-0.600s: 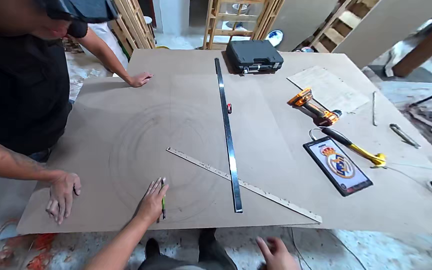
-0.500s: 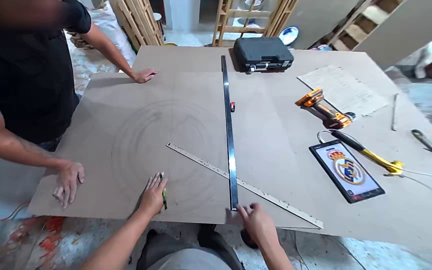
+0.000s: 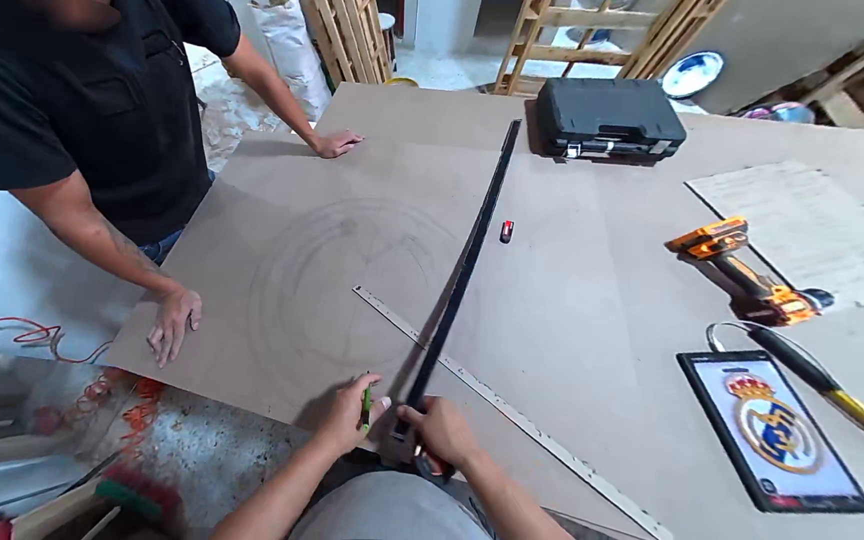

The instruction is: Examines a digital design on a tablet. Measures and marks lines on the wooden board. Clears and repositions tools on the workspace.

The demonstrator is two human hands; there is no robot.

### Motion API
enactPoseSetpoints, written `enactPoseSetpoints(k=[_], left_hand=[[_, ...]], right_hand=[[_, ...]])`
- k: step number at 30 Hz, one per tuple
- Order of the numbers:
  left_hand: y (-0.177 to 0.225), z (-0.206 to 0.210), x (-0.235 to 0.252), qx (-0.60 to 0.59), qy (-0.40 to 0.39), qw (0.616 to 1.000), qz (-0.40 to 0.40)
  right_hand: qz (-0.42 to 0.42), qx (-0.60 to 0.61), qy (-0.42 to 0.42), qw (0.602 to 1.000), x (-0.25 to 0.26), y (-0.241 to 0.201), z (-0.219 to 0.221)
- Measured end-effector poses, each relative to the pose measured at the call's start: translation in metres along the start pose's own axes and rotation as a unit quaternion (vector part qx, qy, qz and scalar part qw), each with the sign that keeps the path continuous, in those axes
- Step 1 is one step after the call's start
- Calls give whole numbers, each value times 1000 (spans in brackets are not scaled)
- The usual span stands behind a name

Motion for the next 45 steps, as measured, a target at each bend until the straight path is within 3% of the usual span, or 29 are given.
enactPoseSetpoints(k=[2, 4, 7, 9, 13, 17, 20, 23, 28, 31, 36, 42, 45], left_hand=[[7, -21, 8, -53, 18, 998, 16], [7, -43, 15, -58, 29, 998, -16], [3, -74, 28, 24, 11, 995, -100], [1, -95, 37, 108, 8, 985, -136], [-17, -164, 74, 201, 77, 964, -153], [-57, -216, 128, 208, 147, 963, -88], [-49, -220, 127, 159, 172, 971, -38], [-27, -197, 112, 133, 163, 978, -5], [-58, -178, 124, 169, 174, 968, 60], [-81, -199, 124, 201, 182, 962, 19], [-92, -216, 94, 131, 204, 969, -49], [-70, -188, 44, 117, 192, 974, -12], [-79, -173, 40, 163, 227, 960, -1]], right_hand=[[-96, -41, -43, 994, 15, -49, 25], [-173, -113, -77, 975, 26, -86, 40], [-197, -167, -81, 962, 34, -106, 37], [-156, -146, -40, 976, 41, -93, 19], [-51, -83, 126, 987, 46, -33, -39], [0, -113, 232, 966, 39, 5, -94], [-70, -156, 276, 946, 50, -18, -154], [-151, -195, 321, 915, 82, -67, -226], [-258, -329, 345, 841, 168, -131, -306], [-249, -383, 294, 840, 213, -137, -321], [-282, -381, 315, 822, 221, -157, -332], [-402, -371, 284, 788, 206, -159, -327], [-406, -346, 277, 799, 188, -136, -325]])
Point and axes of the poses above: each hand's wrist, its own x-axis towards the middle knuckle, its own z-axis out of the palm, y = z × x, the point moved 9 cm from there along x, towards the middle knuckle, and after that the axes turned 13 degrees about -y, right-handed, at the moved point
